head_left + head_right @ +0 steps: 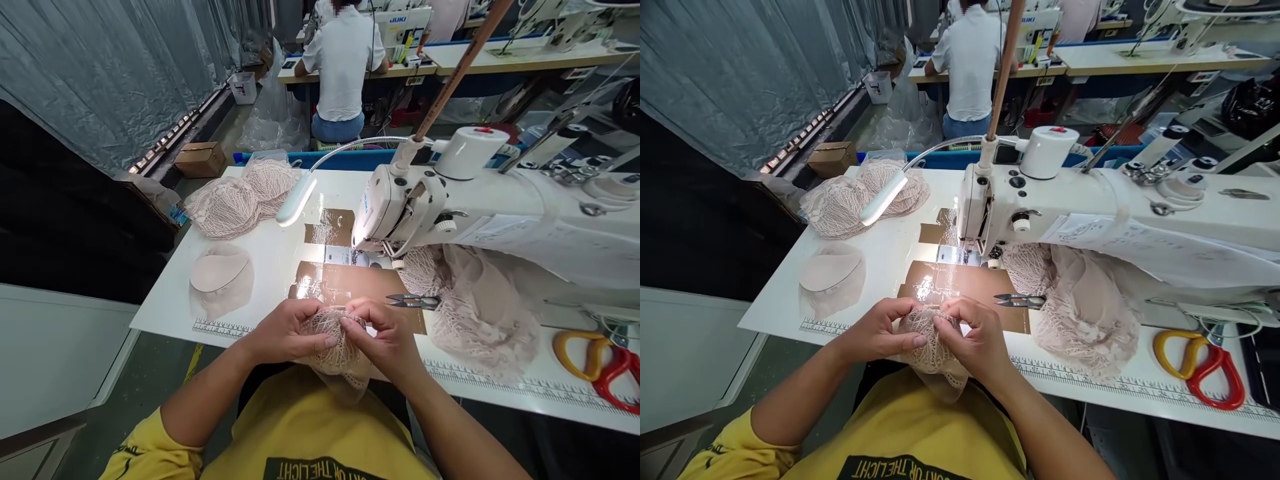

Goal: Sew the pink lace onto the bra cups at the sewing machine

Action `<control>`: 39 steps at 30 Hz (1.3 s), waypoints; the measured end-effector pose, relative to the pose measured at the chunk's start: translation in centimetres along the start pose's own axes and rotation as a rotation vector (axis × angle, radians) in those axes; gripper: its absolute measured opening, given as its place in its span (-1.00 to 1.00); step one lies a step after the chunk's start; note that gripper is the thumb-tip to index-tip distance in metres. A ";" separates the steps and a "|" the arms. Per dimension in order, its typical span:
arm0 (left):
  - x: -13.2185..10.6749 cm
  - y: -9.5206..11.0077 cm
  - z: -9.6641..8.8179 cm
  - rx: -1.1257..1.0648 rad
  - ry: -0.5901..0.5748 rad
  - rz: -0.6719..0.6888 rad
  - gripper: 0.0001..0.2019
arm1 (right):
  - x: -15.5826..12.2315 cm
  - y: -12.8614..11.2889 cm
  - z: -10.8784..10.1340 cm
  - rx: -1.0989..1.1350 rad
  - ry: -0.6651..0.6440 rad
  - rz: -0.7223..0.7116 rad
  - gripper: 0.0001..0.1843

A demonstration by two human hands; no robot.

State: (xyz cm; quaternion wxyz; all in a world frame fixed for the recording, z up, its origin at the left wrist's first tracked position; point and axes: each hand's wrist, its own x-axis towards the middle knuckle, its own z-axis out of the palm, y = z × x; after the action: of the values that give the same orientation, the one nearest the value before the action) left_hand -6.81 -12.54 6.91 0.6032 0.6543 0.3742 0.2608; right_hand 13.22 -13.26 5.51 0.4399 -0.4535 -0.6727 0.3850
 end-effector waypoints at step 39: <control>2.9 0.7 -5.9 0.334 0.865 0.128 -0.77 | 1.3 2.3 -5.8 0.037 -0.036 0.379 -0.77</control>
State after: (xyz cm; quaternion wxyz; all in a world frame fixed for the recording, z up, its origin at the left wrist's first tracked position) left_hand -9.69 -6.67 8.05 0.2609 0.5956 0.5870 0.4823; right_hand 19.03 -10.62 5.53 0.3556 -0.5568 -0.5760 0.4814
